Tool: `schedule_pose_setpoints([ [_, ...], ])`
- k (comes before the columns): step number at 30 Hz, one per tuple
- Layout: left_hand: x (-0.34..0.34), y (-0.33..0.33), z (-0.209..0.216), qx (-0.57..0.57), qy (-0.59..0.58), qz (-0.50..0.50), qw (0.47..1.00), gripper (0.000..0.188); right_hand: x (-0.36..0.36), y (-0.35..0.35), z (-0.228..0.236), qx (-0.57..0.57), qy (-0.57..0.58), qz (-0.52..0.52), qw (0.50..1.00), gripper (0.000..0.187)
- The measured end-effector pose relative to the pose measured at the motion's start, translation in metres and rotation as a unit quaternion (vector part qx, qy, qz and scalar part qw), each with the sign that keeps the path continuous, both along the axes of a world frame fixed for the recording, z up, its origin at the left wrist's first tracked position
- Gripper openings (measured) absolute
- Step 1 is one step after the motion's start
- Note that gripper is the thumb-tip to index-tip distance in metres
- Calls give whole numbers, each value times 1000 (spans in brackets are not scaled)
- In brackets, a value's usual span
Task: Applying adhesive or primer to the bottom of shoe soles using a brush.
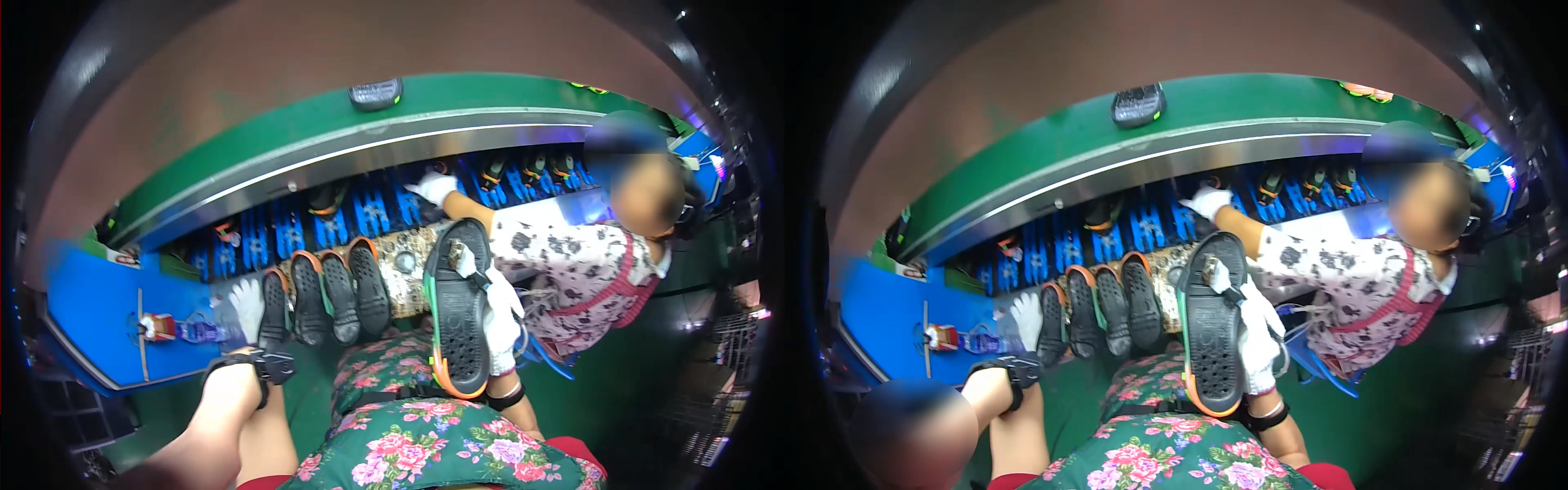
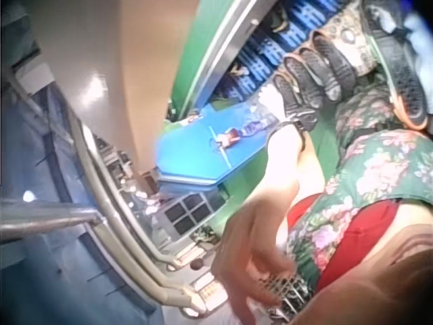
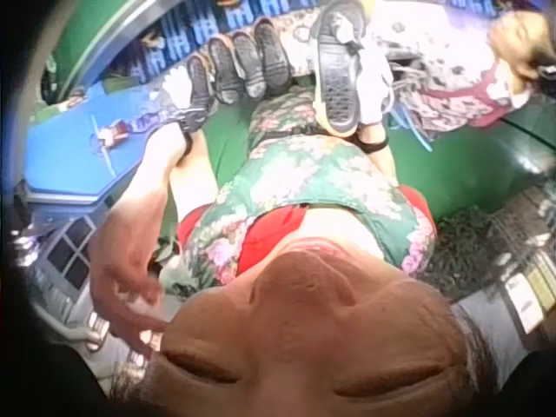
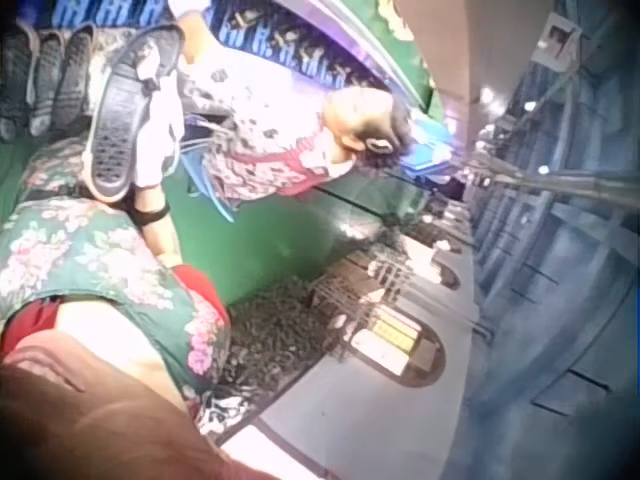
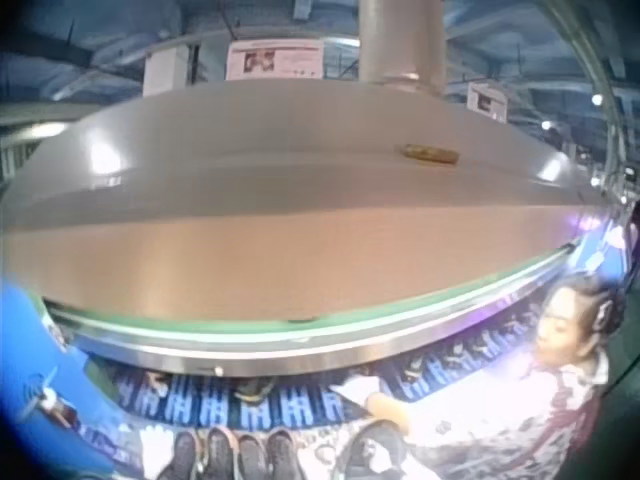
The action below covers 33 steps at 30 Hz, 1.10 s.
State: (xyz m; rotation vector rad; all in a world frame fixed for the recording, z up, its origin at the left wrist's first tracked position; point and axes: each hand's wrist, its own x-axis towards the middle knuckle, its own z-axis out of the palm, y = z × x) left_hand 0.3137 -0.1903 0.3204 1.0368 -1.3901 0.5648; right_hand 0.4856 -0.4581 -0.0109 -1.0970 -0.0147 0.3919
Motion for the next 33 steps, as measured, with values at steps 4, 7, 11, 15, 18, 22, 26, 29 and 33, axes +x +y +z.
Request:
schedule_pose_setpoints([
  [4,66,15,-80,-110,216,66,968,46,6,7,45,51,112,51,991,45],
  [7,118,23,-117,-131,301,527,784,59,3,2,25,-25,14,4,1000,44],
  [11,240,103,-196,105,210,792,564,111,4,-14,13,-118,-85,-53,988,42],
  [15,289,137,-256,193,175,920,293,91,6,-19,-8,-104,-150,-10,983,38],
  [18,285,155,-265,154,233,897,342,77,8,-23,-5,-221,-276,23,935,38],
  [22,265,171,-249,1,242,788,567,28,-2,-11,27,25,58,-37,997,39],
  [26,192,196,-246,56,308,888,338,135,-6,-5,21,33,29,17,999,35],
  [29,193,192,-238,51,331,875,350,135,1,-10,8,7,-21,9,1000,35],
  [33,207,183,-234,67,352,875,325,133,3,-7,9,23,-37,-1,999,31],
])
